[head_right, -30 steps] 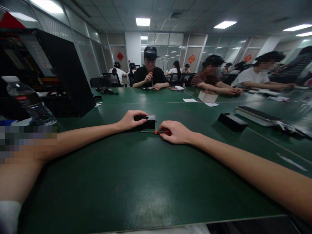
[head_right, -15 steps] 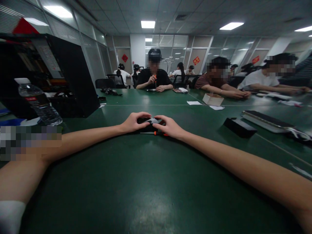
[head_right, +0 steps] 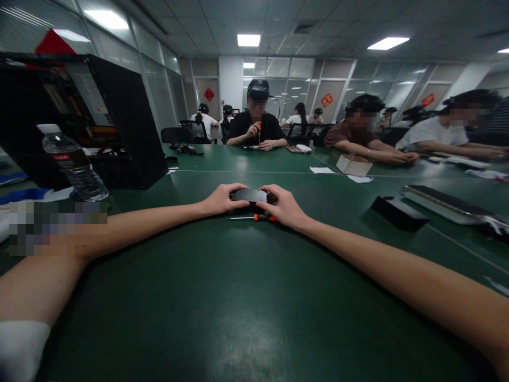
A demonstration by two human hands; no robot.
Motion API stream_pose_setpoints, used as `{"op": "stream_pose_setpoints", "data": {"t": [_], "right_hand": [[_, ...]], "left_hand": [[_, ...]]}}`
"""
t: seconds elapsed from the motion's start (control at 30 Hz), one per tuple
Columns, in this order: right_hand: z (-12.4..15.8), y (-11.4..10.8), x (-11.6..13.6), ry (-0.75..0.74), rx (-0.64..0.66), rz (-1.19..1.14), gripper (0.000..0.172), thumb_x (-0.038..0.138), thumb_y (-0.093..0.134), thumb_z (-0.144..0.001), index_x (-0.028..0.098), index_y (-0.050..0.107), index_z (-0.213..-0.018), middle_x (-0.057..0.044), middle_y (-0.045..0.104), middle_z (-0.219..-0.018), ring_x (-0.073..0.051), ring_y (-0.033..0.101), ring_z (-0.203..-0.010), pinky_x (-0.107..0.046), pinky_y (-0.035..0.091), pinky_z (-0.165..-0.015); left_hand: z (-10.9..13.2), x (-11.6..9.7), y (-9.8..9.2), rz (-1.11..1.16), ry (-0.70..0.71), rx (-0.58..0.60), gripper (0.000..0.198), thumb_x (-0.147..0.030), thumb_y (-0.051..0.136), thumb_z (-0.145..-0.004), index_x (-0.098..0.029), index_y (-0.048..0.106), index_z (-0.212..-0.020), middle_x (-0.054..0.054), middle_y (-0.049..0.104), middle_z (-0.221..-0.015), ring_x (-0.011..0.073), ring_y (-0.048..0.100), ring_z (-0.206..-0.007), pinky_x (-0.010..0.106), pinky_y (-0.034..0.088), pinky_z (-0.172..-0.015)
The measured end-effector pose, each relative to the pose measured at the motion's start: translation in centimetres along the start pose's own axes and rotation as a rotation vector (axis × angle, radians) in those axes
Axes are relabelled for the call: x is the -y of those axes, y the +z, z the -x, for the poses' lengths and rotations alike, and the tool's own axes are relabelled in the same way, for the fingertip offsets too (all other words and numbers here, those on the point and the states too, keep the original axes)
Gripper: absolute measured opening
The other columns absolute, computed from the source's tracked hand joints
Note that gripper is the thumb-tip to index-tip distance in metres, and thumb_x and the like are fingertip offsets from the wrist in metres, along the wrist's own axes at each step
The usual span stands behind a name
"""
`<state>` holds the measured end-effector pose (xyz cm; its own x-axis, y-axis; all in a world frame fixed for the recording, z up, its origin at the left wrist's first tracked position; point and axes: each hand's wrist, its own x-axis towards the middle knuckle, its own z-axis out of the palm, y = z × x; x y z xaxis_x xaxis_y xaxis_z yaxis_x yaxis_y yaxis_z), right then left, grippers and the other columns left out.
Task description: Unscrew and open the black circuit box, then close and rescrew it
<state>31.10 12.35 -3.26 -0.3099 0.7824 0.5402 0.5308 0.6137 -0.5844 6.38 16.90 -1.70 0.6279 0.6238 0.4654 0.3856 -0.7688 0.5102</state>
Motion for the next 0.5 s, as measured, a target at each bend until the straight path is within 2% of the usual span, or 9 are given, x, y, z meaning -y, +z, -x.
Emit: {"op": "stream_pose_setpoints", "data": {"t": [0.13,0.5], "right_hand": [[-0.18,-0.56,-0.38,-0.093,0.016,0.048,0.041,0.046,0.071,-0.085,0.020,0.065,-0.117,-0.010,0.066,-0.113,-0.023,0.064,-0.092,-0.044,0.058,-0.084],[0.03,-0.52,-0.39,-0.087,0.013,0.048,0.042,0.044,0.071,-0.085,0.020,0.064,-0.119,-0.010,0.064,-0.117,-0.023,0.064,-0.096,-0.044,0.060,-0.085]], "left_hand": [[-0.01,0.17,0.07,0.007,0.024,-0.002,0.055,-0.046,0.077,-0.081,-0.015,0.067,-0.125,0.010,0.073,-0.117,0.0253,0.068,-0.103,0.035,0.054,-0.086],[0.09,-0.17,-0.15,0.041,0.058,0.015,0.054,-0.042,0.076,-0.083,-0.012,0.067,-0.126,0.012,0.073,-0.119,0.0260,0.068,-0.108,0.036,0.055,-0.090]]}}
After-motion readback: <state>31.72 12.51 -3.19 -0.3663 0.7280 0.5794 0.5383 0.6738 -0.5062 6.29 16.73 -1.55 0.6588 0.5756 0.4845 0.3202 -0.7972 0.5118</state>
